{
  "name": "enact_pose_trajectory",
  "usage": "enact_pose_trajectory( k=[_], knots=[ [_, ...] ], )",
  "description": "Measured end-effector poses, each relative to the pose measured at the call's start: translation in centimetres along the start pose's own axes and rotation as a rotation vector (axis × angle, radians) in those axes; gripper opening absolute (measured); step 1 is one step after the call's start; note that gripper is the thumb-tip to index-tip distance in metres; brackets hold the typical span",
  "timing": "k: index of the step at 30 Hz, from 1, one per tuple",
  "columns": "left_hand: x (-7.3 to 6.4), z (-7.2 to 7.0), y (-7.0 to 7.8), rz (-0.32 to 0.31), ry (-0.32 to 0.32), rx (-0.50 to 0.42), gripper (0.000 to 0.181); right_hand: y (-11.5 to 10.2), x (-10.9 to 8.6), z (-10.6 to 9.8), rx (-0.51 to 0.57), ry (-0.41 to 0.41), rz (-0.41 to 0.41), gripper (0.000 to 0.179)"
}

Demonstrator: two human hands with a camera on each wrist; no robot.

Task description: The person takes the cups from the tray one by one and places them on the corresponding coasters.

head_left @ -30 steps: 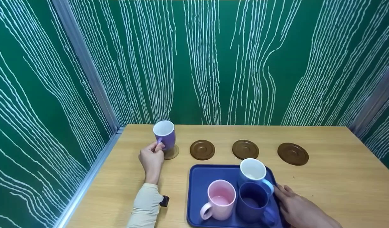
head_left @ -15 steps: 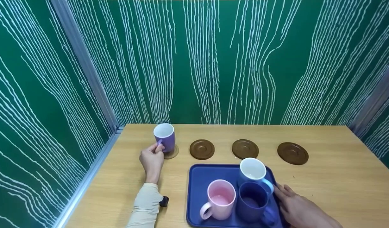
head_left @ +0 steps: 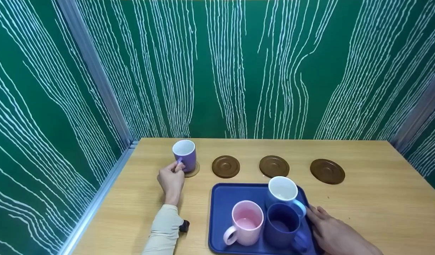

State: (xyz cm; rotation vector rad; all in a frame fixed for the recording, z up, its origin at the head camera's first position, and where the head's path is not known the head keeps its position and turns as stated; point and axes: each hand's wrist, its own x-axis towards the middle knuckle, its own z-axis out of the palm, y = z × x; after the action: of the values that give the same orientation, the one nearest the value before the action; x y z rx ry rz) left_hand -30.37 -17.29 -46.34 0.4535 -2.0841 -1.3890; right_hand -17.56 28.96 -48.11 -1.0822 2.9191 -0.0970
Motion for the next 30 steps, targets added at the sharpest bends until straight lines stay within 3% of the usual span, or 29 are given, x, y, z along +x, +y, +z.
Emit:
enact_pose_trajectory(
  k=[5, 13, 19, 24, 26, 30],
  knots=[
    [-0.12, 0.26, -0.42, -0.011, -0.002, 0.002, 0.018, -0.04, 0.02, -0.18, 0.012, -0.018, -0.002, 0.111],
    [-0.15, 0.42, -0.43, -0.007, 0.019, 0.01, 0.015, -0.02, 0.24, -0.51, 0.111, -0.093, 0.064, 0.117],
    [-0.25, 0.49, -0.34, -0.009, 0.016, 0.014, 0.012, -0.03, 0.21, -0.52, 0.147, -0.098, 0.093, 0.121],
    [-0.28, 0.56, -0.51, 0.002, 0.029, 0.017, 0.012, -0.16, 0.29, -0.24, 0.225, -0.076, 0.145, 0.104],
    [-0.29, 0.6, -0.65, 0.016, 0.037, 0.019, 0.014, -0.24, 0.35, -0.15, 0.286, -0.083, 0.203, 0.096],
    [-0.3, 0.65, -0.86, 0.026, 0.044, 0.021, 0.015, -0.31, 0.43, -0.06, 0.34, -0.102, 0.259, 0.091]
  ],
)
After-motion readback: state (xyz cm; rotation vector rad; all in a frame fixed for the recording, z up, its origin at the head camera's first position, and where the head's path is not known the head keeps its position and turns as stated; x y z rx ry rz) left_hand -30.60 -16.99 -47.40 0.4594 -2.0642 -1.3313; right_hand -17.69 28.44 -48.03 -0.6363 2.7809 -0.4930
